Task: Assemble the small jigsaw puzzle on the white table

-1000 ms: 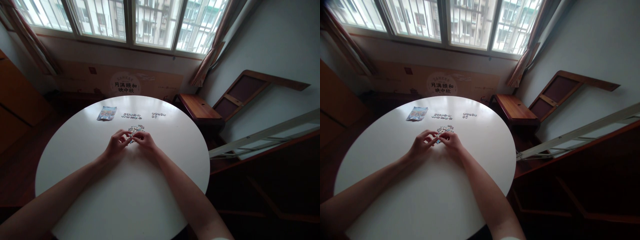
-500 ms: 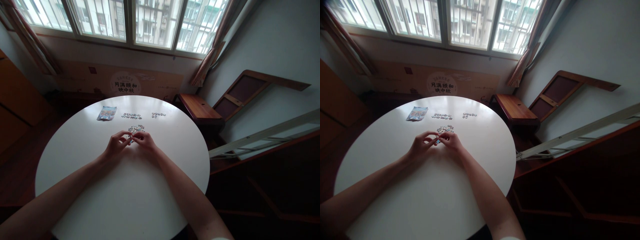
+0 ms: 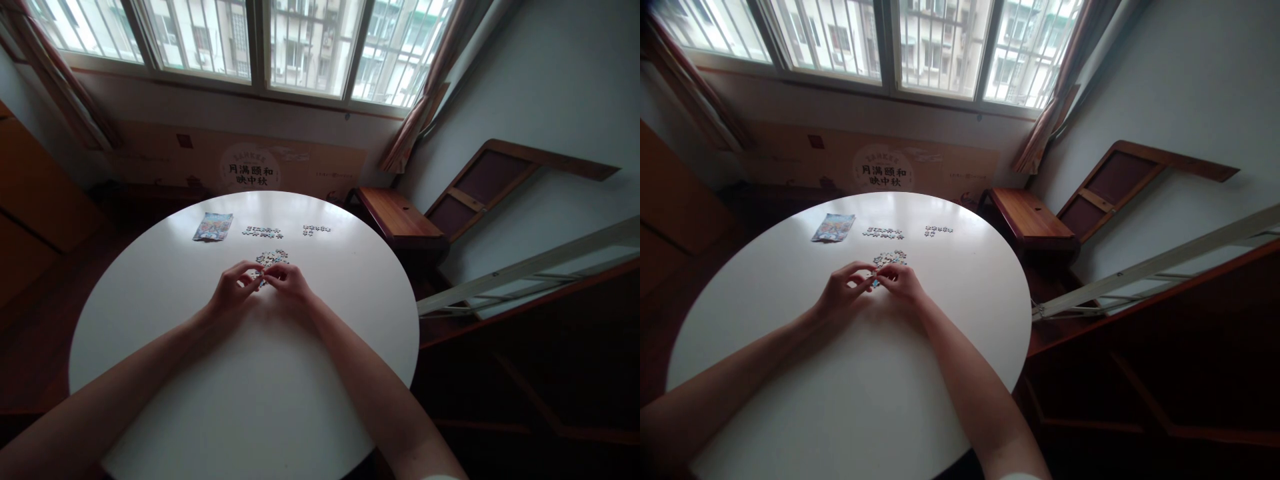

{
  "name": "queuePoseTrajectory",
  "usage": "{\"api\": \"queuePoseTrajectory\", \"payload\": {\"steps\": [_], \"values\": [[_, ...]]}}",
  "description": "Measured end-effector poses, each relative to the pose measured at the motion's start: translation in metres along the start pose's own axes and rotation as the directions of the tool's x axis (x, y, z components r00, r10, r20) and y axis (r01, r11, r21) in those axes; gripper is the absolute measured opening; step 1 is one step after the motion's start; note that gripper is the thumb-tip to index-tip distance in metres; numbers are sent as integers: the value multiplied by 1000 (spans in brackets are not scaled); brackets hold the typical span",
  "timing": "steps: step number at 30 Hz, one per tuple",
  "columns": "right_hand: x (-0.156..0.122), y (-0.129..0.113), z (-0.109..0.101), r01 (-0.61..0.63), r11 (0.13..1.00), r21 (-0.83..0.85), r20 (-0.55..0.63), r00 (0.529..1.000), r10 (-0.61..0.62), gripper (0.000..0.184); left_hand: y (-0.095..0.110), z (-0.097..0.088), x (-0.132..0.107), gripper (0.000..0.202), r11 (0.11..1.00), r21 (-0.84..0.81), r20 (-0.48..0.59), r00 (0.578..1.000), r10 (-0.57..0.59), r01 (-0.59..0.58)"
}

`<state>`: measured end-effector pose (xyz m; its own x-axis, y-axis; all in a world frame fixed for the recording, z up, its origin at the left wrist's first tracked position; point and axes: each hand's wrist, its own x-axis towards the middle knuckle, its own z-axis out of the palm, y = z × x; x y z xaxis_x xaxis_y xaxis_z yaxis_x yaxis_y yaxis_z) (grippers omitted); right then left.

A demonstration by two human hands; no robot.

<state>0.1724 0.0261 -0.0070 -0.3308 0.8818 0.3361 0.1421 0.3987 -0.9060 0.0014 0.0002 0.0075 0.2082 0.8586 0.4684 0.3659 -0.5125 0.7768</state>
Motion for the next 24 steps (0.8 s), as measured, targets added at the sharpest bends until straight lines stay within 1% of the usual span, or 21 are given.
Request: {"api": "queuePoseTrajectory", "payload": {"steps": [8,13,17,24], "values": [[0,2,0,16,1000,-9,-9,1000,-16,19,1,0,1,27,1000,7,9,1000,14,-14],[0,2,0,7,1000,15,0,1000,-7,20,3,0,0,28,1000,-1,22,1000,13,-13],[0,3,0,14,1000,18,3,1000,-14,20,1,0,-1,27,1000,-7,34,999,1,0],[0,1,0,16,1000,-2,-9,1000,-16,19,-3,0,0,27,1000,-3,21,1000,21,-21]]}}
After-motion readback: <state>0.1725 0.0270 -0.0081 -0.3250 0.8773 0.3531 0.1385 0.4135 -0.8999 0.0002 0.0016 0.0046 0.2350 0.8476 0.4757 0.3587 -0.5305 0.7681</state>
